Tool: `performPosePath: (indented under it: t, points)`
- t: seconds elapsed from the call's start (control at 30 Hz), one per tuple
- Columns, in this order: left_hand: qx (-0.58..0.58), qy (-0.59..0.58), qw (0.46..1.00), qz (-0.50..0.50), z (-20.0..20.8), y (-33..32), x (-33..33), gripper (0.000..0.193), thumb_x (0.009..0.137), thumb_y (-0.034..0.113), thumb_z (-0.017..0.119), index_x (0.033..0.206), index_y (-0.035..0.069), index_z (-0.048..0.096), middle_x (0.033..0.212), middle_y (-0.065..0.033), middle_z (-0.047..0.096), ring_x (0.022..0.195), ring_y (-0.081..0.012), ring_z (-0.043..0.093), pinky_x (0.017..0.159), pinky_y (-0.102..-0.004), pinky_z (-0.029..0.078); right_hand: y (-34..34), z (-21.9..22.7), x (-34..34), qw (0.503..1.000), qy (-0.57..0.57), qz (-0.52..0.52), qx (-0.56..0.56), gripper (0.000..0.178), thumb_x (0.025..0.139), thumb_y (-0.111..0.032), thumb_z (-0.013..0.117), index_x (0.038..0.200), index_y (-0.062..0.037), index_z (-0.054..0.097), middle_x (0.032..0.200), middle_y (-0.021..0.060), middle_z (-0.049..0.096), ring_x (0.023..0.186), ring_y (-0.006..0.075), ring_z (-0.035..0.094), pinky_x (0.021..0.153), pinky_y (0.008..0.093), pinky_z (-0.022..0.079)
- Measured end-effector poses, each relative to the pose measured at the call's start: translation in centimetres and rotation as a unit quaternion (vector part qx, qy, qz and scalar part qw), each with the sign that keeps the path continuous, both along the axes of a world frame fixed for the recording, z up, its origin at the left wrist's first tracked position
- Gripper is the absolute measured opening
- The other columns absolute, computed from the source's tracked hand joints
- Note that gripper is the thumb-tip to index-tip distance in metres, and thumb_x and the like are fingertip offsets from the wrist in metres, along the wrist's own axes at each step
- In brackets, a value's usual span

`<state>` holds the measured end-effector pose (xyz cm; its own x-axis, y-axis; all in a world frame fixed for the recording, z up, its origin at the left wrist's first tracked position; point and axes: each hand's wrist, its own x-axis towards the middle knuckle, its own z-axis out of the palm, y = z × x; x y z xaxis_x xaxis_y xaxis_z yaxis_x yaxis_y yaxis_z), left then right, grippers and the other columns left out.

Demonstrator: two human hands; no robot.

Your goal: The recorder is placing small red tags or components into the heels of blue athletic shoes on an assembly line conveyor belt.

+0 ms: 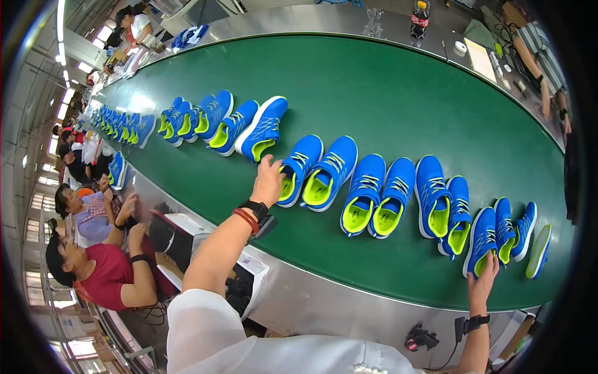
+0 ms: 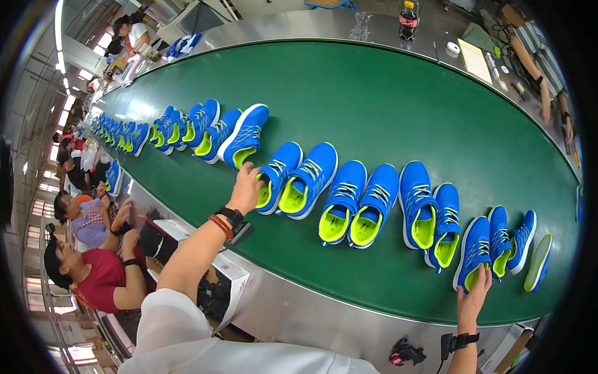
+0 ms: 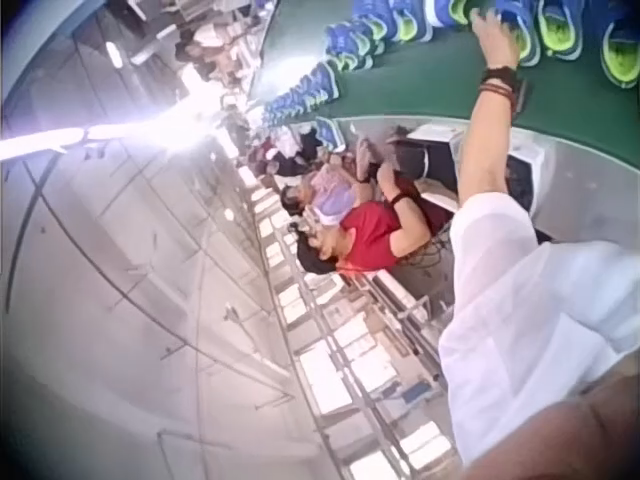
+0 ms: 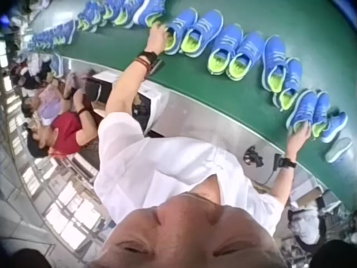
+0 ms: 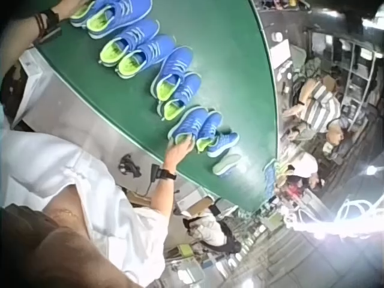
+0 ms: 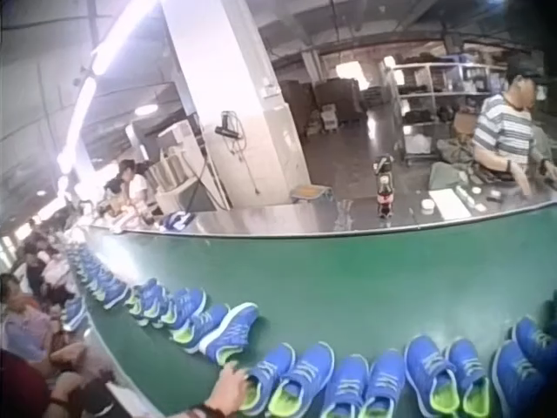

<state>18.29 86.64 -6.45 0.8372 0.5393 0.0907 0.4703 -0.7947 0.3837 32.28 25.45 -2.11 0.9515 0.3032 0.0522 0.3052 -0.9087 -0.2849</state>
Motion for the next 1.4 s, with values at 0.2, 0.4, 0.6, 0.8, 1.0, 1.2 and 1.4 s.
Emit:
performPosePath:
  t: [0.2, 0.4, 0.6, 0.8, 1.0, 1.2, 1.4]
  points:
    - [0.292, 0.167, 0.939, -0.069, 1.9, 4.8, -0.1, 0.04, 0.076, 0.033, 0.063, 0.109, 0.01, 0.064, 0.127, -0.0169, 0.048, 0.123, -0.0317, 0.038, 0.102, -0.048, 0.028, 0.5, 1.1, 0.6, 0.994, -0.029, 0.061, -0.083, 0.062, 0.052, 0.003, 0.076, 0.107, -0.0021, 0.049, 0.123, 0.0197, 0.043, 0.121, 0.0408, 0.038, 0.1, 0.0464, 0.033]
    - [0.257, 0.248, 0.927, -0.116, 1.7, 7.2, -0.1, 0.049, 0.079, 0.027, 0.051, 0.122, 0.006, 0.056, 0.125, -0.0201, 0.047, 0.123, -0.0322, 0.037, 0.106, -0.0491, 0.023, -0.1, -0.3, 1.0, 0.995, -0.004, 0.061, -0.074, 0.042, 0.055, -0.002, 0.075, 0.09, 0.0009, 0.053, 0.109, 0.0196, 0.047, 0.107, 0.0403, 0.043, 0.091, 0.0472, 0.037]
    - [0.262, 0.172, 0.949, 0.035, 3.4, 7.6, 0.5, 0.083, 0.062, 0.048, 0.072, 0.13, 0.01, 0.045, 0.132, -0.0196, 0.041, 0.129, -0.0345, 0.032, 0.103, -0.0603, 0.024, 0.0, 0.0, 1.2, 0.994, 0.03, 0.069, -0.076, 0.039, 0.056, -0.002, 0.074, 0.09, 0.0027, 0.054, 0.109, 0.0202, 0.047, 0.106, 0.0401, 0.043, 0.09, 0.0466, 0.038]
    - [0.098, 0.308, 0.946, -0.009, 4.4, 9.3, 0.9, 0.052, 0.071, 0.053, 0.066, 0.102, 0.012, 0.066, 0.112, -0.0127, 0.057, 0.112, -0.03, 0.05, 0.101, -0.0525, 0.026, 0.0, -0.3, 1.7, 0.993, 0.053, 0.076, -0.066, 0.035, 0.059, -0.003, 0.071, 0.089, 0.0041, 0.054, 0.107, 0.0195, 0.047, 0.104, 0.0392, 0.044, 0.089, 0.0457, 0.039]
    - [0.302, 0.102, 0.947, -0.03, 5.2, 3.7, 0.3, 0.034, 0.075, 0.033, 0.067, 0.101, 0.011, 0.067, 0.113, -0.0133, 0.054, 0.115, -0.0313, 0.045, 0.103, -0.0527, 0.022, 0.1, 0.5, 2.0, 0.993, 0.036, 0.08, -0.074, 0.033, 0.058, -0.004, 0.072, 0.084, 0.0028, 0.054, 0.105, 0.0196, 0.049, 0.104, 0.0406, 0.044, 0.089, 0.0472, 0.039]
    - [0.11, 0.009, 0.991, -0.08, 1.2, -1.1, 0.2, 0.044, 0.081, 0.035, 0.064, 0.104, -0.001, 0.055, 0.097, -0.018, 0.057, 0.094, -0.0366, 0.052, 0.086, -0.0462, 0.038, -0.9, 1.7, 1.7, 0.986, -0.013, 0.147, -0.079, 0.041, 0.055, -0.014, 0.079, 0.089, -0.0014, 0.06, 0.106, 0.0156, 0.054, 0.107, 0.0409, 0.046, 0.091, 0.0488, 0.04]
    - [-0.178, 0.091, 0.98, -0.024, 2.1, -3.6, 1.5, 0.043, 0.076, 0.02, 0.071, 0.107, -0.006, 0.054, 0.098, -0.0175, 0.061, 0.087, -0.0259, 0.057, 0.078, -0.0341, 0.044, -0.1, 0.5, 3.3, 0.982, -0.038, 0.166, -0.079, 0.028, 0.068, -0.025, 0.074, 0.083, -0.0034, 0.062, 0.105, 0.0103, 0.058, 0.106, 0.0357, 0.049, 0.089, 0.0418, 0.043]
